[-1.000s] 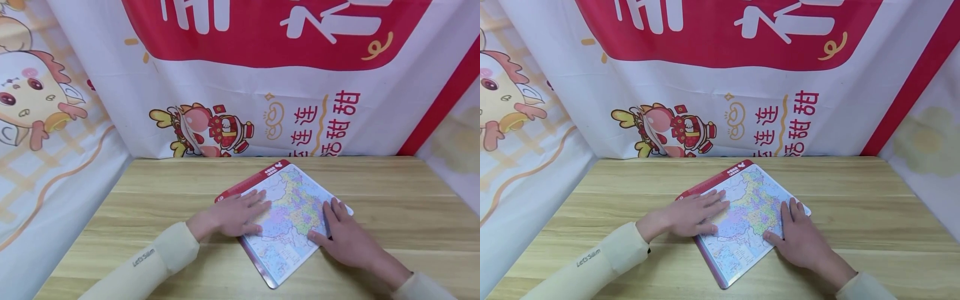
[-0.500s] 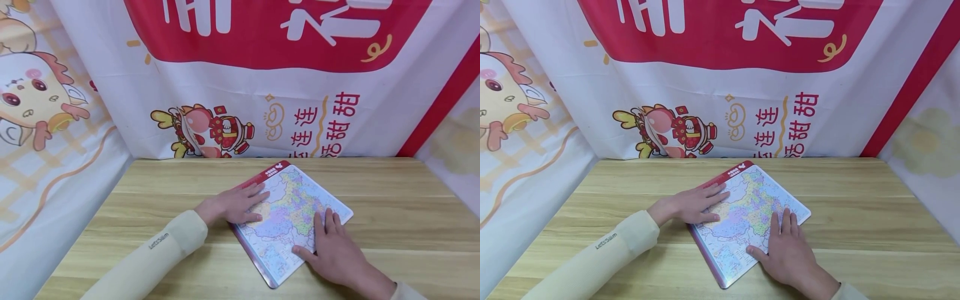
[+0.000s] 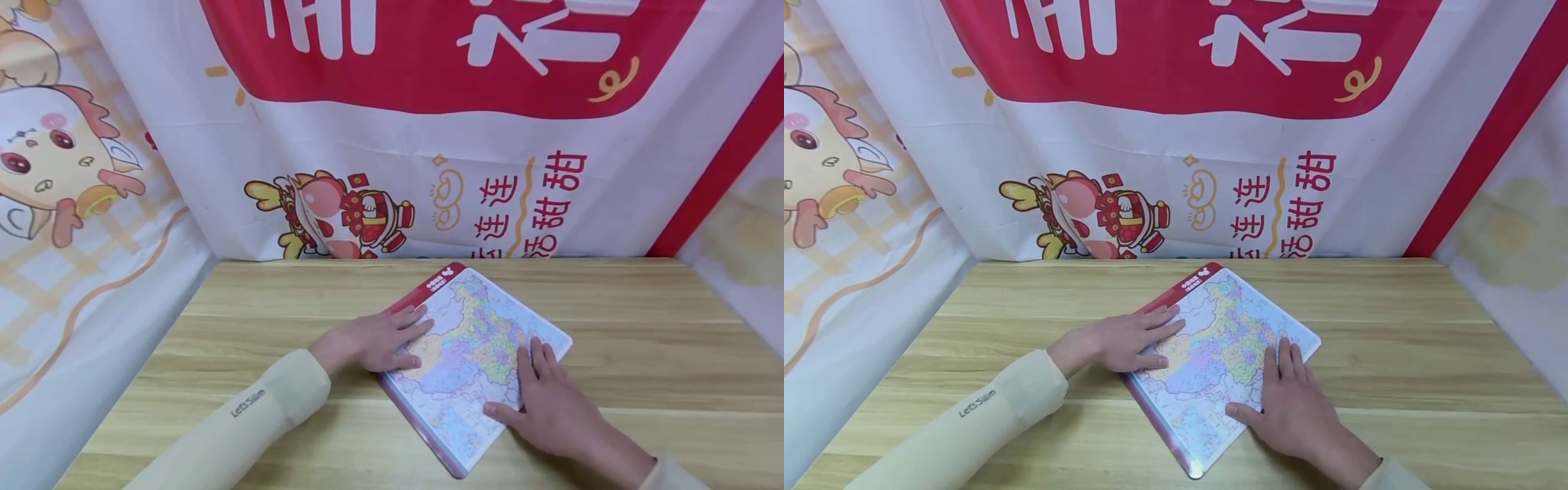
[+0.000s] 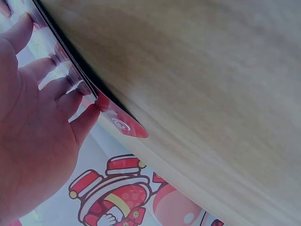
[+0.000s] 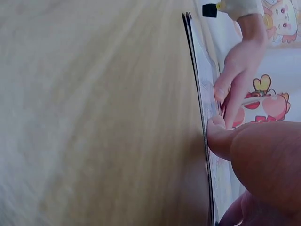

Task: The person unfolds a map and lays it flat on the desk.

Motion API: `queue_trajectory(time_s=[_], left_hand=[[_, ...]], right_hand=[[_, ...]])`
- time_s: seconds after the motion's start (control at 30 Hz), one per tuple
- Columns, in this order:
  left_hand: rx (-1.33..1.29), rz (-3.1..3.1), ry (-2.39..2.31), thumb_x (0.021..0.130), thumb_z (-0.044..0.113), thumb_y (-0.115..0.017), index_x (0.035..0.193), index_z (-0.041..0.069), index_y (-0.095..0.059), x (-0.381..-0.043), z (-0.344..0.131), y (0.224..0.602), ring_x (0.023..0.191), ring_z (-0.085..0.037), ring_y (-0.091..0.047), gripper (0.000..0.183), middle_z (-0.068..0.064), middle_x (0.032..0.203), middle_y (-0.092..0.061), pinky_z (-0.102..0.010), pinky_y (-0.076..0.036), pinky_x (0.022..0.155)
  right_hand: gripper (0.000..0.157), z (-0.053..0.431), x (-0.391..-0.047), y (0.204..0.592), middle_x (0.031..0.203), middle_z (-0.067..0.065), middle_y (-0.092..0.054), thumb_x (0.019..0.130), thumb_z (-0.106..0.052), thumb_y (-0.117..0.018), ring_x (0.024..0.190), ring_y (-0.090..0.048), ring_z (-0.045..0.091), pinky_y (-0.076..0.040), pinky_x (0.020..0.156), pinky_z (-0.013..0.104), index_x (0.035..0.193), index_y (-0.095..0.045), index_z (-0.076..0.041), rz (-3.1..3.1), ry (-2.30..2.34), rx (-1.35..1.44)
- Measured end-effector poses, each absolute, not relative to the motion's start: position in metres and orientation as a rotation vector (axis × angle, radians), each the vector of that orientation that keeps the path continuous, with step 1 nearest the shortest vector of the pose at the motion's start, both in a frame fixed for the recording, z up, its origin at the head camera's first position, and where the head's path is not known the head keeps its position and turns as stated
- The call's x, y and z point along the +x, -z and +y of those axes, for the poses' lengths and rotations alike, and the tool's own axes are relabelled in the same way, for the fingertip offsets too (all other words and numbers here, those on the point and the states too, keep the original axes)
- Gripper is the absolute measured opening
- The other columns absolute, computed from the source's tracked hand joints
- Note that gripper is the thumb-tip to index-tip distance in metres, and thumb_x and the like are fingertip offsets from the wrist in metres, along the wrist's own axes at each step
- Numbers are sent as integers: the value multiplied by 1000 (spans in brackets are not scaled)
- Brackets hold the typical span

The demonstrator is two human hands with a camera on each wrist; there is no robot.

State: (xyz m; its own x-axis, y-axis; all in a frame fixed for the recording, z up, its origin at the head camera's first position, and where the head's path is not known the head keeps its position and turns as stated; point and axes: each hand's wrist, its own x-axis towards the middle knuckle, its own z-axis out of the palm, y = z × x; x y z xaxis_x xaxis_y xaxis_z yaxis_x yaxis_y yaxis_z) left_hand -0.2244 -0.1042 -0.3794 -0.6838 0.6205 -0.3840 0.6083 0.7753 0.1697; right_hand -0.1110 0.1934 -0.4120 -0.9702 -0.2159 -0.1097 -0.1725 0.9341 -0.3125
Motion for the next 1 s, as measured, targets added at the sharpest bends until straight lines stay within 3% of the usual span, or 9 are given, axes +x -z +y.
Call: queue_trajectory(time_s=[1.0], left_hand=[[920,2591,-26,103,68,-51,170,37,-18,-194,-118,383,168,-22,-15,82,4,181,-9,-52,-34,130]], right_hand=[[108,225,-146,408,171,40,-8,97,-55,-71,157,-9,63,-21,123,76,162,-22,15,2820,647,-496]])
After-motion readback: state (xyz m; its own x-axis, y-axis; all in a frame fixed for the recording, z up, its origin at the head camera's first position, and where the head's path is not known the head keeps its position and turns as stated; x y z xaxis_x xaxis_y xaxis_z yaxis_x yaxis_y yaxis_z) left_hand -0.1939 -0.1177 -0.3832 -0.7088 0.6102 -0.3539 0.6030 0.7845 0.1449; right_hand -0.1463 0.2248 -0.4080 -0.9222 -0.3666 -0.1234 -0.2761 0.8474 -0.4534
